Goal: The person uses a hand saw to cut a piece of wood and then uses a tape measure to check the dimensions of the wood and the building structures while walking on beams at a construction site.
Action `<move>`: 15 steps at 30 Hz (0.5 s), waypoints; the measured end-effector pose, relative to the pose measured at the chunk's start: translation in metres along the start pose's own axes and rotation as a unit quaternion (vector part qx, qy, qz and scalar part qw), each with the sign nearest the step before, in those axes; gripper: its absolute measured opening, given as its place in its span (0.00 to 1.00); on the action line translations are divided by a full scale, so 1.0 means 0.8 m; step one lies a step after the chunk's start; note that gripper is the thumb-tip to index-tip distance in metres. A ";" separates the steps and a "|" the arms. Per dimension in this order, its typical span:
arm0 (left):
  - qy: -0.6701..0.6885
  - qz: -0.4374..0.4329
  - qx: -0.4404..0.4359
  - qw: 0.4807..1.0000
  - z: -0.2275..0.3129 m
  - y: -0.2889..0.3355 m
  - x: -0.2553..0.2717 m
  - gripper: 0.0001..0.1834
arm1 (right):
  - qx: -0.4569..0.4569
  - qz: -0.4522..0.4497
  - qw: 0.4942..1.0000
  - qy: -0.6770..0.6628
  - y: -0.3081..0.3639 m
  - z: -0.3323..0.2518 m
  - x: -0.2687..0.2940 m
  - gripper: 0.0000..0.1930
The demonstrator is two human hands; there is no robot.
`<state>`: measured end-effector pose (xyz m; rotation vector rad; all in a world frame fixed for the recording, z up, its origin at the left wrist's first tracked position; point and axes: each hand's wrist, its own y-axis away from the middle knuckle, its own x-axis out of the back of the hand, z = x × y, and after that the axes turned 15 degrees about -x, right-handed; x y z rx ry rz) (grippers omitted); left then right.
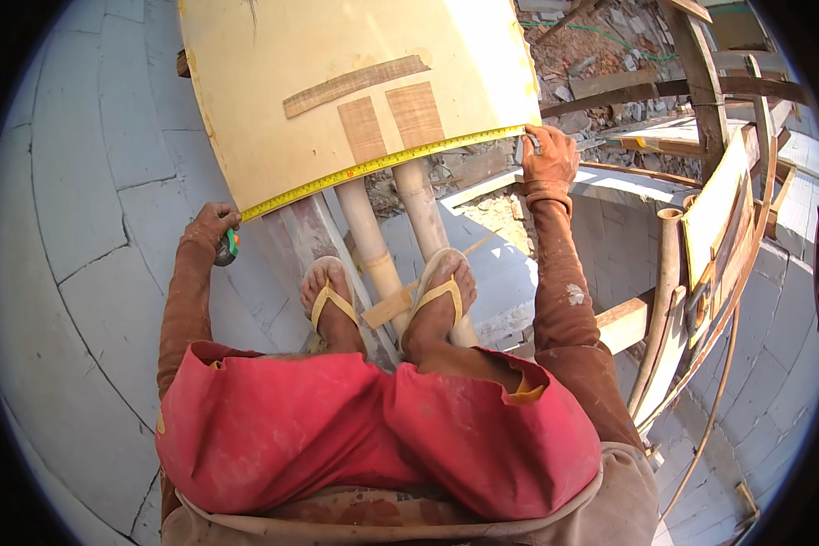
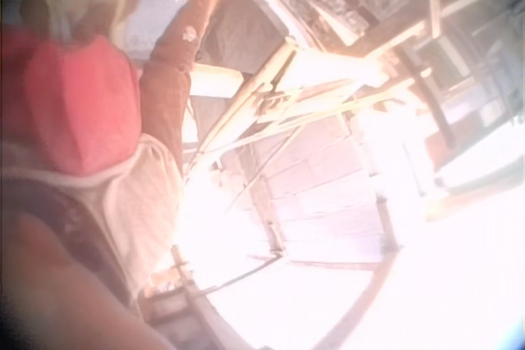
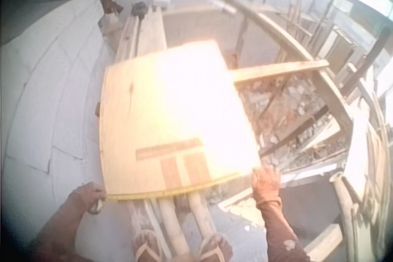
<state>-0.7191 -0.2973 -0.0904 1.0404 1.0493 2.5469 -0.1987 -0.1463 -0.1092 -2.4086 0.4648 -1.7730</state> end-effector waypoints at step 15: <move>-0.020 0.008 -0.009 1.000 0.000 -0.003 -0.001 0.09 | 0.024 -0.028 0.998 -0.045 -0.015 0.036 -0.031 0.10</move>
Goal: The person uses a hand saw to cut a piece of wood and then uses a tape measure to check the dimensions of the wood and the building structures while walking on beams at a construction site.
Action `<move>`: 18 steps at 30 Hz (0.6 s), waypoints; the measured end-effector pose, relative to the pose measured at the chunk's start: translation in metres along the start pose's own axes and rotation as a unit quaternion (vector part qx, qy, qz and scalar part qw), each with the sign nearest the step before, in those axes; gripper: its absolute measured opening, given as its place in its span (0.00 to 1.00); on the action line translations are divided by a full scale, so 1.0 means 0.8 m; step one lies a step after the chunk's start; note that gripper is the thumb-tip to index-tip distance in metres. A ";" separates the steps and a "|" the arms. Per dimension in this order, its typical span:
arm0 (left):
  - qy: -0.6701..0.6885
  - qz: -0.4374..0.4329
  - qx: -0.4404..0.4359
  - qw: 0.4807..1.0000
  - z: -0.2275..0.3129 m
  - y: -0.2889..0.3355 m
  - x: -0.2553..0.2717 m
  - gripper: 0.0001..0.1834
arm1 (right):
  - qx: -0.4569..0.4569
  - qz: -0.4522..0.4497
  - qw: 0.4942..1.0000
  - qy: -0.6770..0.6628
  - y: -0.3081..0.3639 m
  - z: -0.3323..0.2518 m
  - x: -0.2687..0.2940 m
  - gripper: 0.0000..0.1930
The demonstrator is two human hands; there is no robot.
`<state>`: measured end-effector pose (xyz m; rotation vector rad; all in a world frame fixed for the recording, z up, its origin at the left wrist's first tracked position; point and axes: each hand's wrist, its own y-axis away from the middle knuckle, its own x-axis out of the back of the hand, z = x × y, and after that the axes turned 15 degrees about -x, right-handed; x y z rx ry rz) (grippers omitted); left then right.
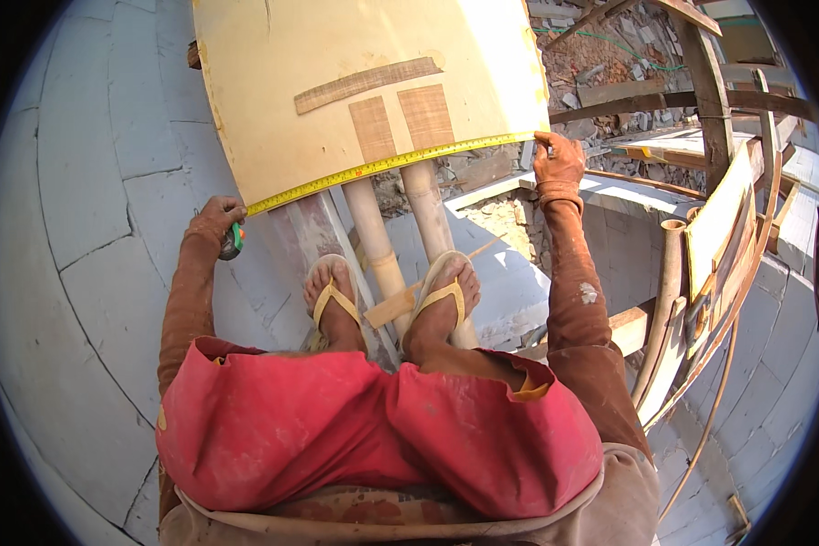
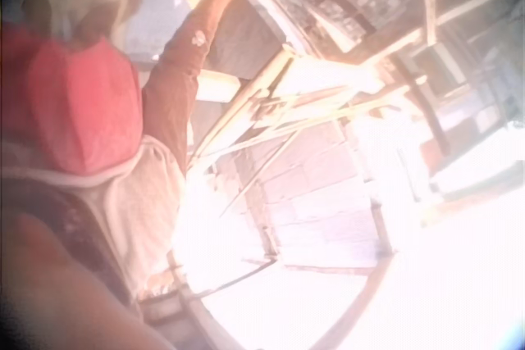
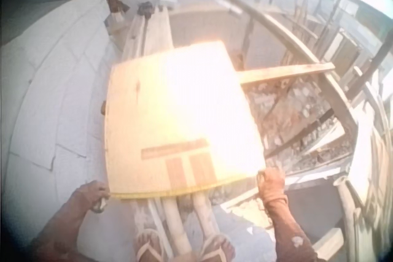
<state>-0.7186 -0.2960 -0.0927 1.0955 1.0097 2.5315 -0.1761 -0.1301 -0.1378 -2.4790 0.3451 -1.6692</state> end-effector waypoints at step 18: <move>0.026 -0.027 0.009 0.999 -0.003 0.000 0.004 0.08 | -0.012 0.005 0.999 -0.044 -0.021 -0.030 -0.001 0.07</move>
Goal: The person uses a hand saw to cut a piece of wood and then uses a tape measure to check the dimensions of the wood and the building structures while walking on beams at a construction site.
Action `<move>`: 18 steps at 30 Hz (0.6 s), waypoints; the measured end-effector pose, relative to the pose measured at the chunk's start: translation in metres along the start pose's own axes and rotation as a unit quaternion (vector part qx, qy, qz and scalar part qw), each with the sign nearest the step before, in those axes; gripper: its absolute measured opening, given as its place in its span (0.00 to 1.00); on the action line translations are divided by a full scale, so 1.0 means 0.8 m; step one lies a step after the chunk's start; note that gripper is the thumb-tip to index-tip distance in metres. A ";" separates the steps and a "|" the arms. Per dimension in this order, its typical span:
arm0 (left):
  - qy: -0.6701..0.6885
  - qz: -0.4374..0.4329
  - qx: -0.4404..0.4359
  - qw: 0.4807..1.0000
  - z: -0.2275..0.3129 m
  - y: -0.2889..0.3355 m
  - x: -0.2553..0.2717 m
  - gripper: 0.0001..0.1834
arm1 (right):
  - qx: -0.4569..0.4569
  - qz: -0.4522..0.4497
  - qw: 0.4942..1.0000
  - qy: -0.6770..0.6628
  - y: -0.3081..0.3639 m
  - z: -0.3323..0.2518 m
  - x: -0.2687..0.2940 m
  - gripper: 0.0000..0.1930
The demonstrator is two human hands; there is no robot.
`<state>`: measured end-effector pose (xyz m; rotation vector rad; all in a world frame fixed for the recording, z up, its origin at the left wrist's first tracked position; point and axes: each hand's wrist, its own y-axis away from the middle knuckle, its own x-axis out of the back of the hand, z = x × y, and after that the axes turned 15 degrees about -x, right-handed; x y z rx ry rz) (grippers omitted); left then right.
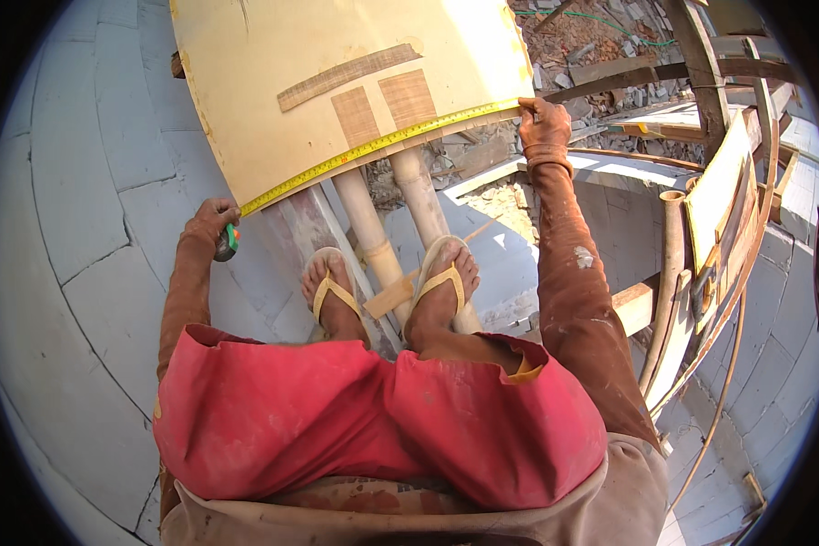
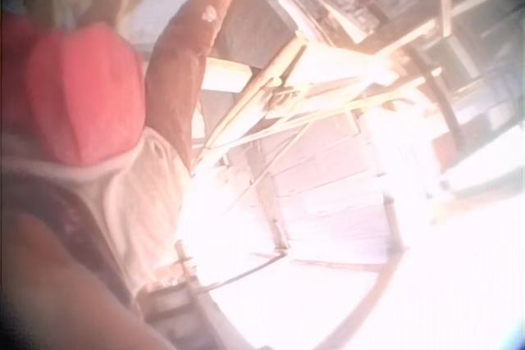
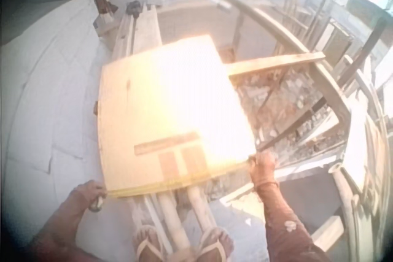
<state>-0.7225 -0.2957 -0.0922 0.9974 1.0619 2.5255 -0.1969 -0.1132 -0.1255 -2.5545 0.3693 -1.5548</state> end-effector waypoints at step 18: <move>0.020 0.023 0.024 0.999 0.020 0.004 -0.008 0.08 | -0.025 0.003 1.000 0.004 -0.002 0.012 -0.014 0.09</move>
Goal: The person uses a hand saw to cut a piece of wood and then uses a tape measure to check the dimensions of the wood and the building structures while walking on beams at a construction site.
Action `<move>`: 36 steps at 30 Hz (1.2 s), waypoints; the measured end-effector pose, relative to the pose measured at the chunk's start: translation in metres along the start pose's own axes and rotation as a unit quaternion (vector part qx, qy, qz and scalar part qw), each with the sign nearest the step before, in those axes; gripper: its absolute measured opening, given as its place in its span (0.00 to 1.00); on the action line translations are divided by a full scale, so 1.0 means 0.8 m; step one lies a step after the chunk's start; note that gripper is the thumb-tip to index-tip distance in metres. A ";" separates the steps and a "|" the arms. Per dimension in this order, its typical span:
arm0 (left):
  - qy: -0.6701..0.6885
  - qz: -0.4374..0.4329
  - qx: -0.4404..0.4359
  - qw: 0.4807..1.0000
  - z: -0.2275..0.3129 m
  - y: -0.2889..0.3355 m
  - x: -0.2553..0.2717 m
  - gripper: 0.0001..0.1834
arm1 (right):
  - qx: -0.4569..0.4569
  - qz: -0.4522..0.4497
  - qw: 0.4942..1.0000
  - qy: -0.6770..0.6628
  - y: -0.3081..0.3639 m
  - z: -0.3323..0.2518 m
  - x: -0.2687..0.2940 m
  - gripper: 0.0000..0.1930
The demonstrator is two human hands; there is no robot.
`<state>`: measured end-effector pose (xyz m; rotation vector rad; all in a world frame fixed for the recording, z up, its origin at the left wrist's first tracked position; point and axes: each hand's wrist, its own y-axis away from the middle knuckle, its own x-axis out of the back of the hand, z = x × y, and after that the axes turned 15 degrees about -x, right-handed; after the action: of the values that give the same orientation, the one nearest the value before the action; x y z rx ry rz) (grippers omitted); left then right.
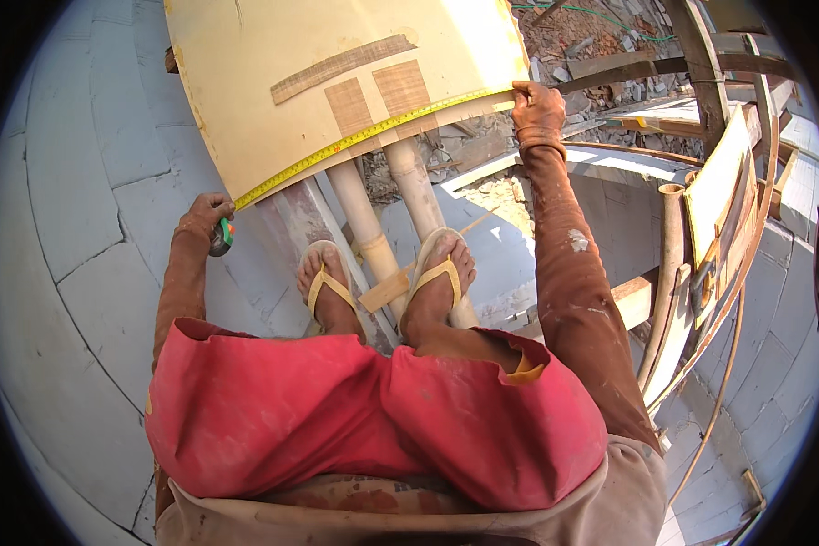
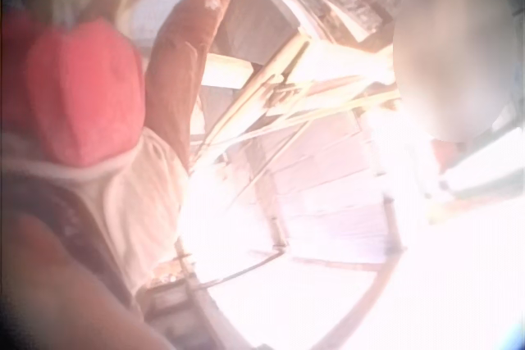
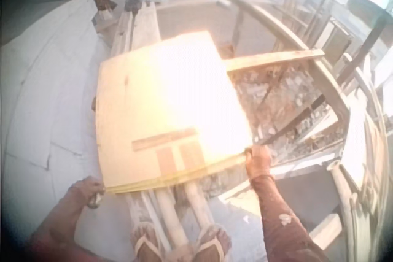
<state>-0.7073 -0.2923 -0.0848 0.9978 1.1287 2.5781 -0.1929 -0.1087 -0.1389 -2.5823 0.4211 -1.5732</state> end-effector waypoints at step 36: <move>0.020 0.085 -0.075 0.993 -0.022 0.017 -0.012 0.14 | -0.094 -0.087 0.981 -0.147 0.019 -0.002 -0.008 0.09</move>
<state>-0.7095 -0.3158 -0.0892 1.0540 0.8773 2.7793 -0.2001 -0.1216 -0.1471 -3.0086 0.3400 -1.2150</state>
